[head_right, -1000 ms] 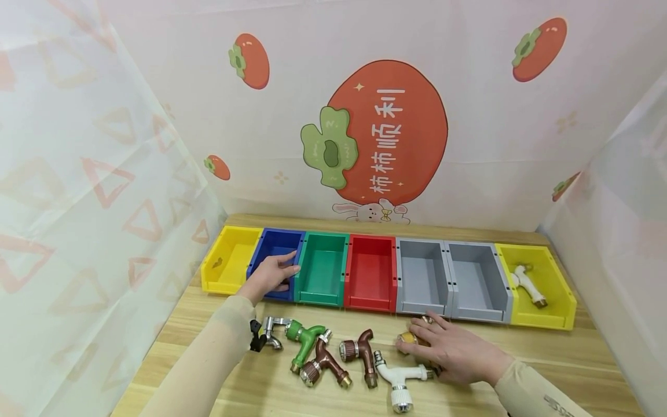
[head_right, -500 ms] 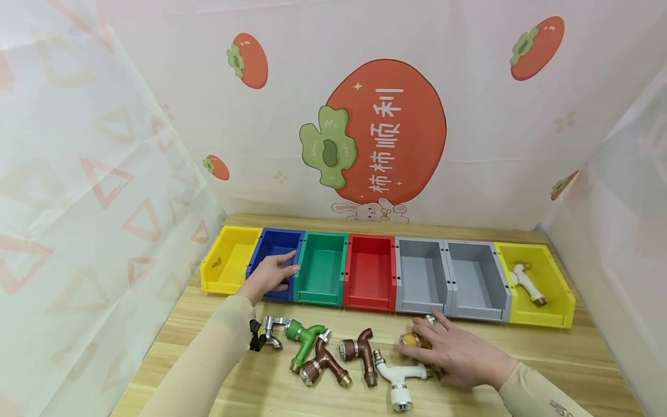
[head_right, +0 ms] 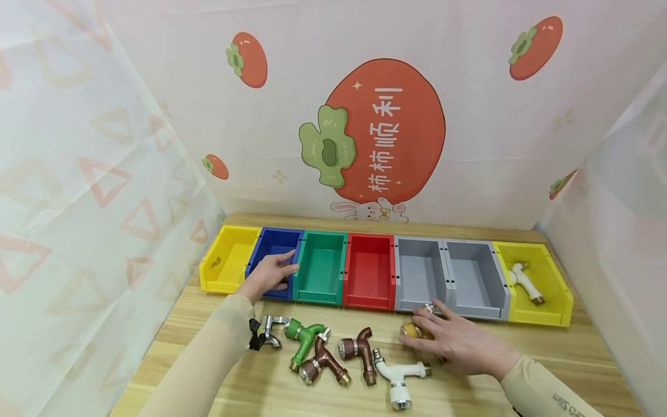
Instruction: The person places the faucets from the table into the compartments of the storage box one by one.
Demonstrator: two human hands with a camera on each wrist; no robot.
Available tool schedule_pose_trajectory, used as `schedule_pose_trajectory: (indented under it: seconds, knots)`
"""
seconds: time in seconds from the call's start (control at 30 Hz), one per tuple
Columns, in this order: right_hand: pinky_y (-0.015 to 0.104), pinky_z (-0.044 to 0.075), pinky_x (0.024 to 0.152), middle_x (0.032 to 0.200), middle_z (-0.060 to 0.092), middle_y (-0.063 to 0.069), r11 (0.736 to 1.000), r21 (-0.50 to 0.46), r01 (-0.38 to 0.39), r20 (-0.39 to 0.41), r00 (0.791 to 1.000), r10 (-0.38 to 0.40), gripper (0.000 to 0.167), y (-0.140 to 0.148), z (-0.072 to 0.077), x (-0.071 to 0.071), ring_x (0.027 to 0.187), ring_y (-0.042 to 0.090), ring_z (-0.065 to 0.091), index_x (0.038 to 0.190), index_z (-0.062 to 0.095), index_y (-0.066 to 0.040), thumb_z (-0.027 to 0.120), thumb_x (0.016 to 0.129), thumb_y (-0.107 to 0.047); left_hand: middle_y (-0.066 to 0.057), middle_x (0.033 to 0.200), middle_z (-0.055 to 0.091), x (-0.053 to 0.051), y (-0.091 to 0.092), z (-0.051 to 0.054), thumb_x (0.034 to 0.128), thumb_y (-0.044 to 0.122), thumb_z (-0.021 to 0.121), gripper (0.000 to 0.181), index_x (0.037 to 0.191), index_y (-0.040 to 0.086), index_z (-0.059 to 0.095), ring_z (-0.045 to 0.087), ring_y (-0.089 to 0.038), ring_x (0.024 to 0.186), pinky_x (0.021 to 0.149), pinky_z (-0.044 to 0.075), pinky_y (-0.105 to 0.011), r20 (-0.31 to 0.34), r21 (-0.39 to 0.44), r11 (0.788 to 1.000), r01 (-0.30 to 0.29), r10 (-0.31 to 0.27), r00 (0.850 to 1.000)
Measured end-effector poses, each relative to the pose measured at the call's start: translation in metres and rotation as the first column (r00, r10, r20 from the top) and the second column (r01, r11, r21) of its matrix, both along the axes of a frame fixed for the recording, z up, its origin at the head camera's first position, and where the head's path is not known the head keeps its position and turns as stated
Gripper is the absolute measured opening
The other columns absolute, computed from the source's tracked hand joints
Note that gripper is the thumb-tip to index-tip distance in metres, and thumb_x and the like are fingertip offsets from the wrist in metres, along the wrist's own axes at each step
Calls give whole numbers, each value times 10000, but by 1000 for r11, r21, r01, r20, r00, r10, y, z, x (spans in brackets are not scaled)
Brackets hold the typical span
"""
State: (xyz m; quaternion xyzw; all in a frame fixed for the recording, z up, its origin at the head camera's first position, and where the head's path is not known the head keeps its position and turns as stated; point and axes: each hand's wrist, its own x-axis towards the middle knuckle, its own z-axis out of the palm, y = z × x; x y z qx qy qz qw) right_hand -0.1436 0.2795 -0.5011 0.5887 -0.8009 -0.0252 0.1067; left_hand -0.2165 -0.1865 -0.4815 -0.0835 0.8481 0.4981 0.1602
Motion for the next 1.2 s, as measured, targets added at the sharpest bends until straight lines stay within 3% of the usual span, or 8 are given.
schedule_pose_trajectory:
  seconds: [0.23,0.47,0.67,0.9,1.0,1.2]
  knots:
    - [544,56,1271,1469,548,199,1000,-19,-1,-31,1000,0,1095,4,7,-7,1330,385,549,1559,465,-257,951,584,-145,-131,1540,500,0,1,0,1035,297,624,615,1595,297,371,587,-301,1302,904,602,-410,-3,3,1000,0,0,1000]
    - [619,266,1182,1477,544,203,999,-49,2,-59,998,-5,1114,7,16,-16,1325,392,556,1537,500,-224,982,533,-188,-114,1533,511,0,0,-1,1030,299,632,613,1589,306,381,592,-289,1297,903,603,-412,7,-2,1000,-6,6,1000]
    - [582,155,1246,1479,542,180,999,-32,36,-53,998,-38,1174,11,24,-21,1332,381,544,1564,456,-240,999,525,-166,-130,1531,511,0,0,1,1031,299,630,609,1589,293,386,596,-301,1292,898,605,-416,6,-3,1000,-3,3,1000]
    - [644,331,1138,1455,557,182,997,-33,67,-66,995,-69,1136,16,32,-29,1340,375,533,1557,469,-235,979,547,-134,-135,1533,508,0,0,0,1032,298,630,613,1591,299,379,598,-299,1289,899,604,-414,3,-7,1000,-2,2,1000]
    - [639,275,1179,1446,559,182,997,-46,69,-74,995,-73,1135,19,35,-33,1333,377,530,1548,484,-219,991,534,-151,-134,1526,516,0,0,0,1029,296,636,613,1588,299,385,606,-296,1280,890,608,-410,3,-11,1000,-2,2,1000]
    - [561,49,1271,1426,565,185,995,-56,81,-93,992,-86,1164,26,40,-41,1319,385,528,1543,489,-200,1025,509,-209,-127,1503,543,-3,0,-1,1028,292,638,607,1584,301,395,625,-281,1254,875,613,-405,9,-24,1000,-5,5,1000]
